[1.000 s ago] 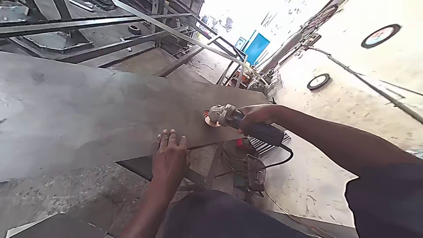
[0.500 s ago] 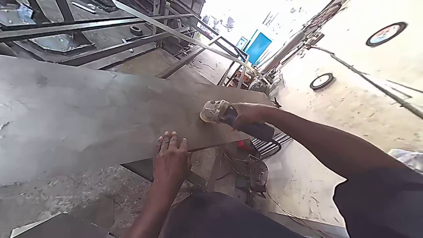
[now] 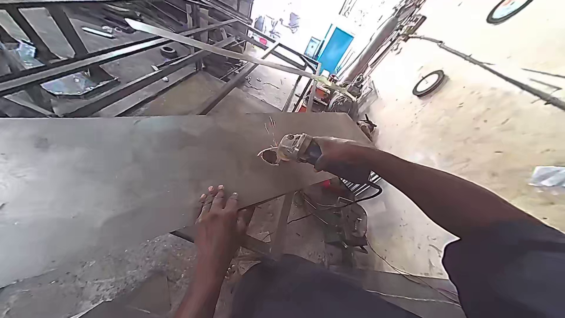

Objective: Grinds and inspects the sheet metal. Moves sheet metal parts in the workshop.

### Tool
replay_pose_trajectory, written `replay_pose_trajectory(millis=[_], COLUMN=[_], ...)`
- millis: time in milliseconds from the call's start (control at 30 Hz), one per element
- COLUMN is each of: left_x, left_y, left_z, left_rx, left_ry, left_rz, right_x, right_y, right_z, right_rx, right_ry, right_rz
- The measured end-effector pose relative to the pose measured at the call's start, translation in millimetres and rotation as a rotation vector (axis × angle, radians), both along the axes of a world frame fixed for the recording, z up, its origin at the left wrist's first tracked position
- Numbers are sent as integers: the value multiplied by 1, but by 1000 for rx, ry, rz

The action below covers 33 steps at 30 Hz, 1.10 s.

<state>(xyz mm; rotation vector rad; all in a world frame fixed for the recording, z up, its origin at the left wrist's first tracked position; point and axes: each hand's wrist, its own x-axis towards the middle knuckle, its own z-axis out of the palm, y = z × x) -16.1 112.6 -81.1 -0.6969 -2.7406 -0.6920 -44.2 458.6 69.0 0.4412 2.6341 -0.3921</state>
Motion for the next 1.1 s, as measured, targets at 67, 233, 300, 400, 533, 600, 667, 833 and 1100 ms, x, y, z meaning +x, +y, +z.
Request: replay_pose_trajectory(millis=[67,233,300,400,533,600,667,833,1100], left_x=[0,0,0,0,2,3,4,56,160], left_y=[-1,-1,-1,0,0,1,2,41,278], left_z=[0,-2,-3,-2,-2,-2,-2,30,60], left_rx=[-1,22,24,14,-5,-7,-21,121,440], left_ry=[7,11,19,28,35,37,34,145,-17], left_rz=[7,22,25,29,56,75,95,111,-662], right_x=[1,10,10,5,18,35,51,128,230], right_y=[4,-12,-22,-24,5,29,61,136,245], right_z=[1,-3,-4,-4,10,17,21,22,-22], right_rx=[57,47,19,27,177,194,35,-899,-1395], right_ry=[17,-7,-15,-25,14,87,177,655,1198], right_rz=[2,92,153,199,170,101,14,-169,-486])
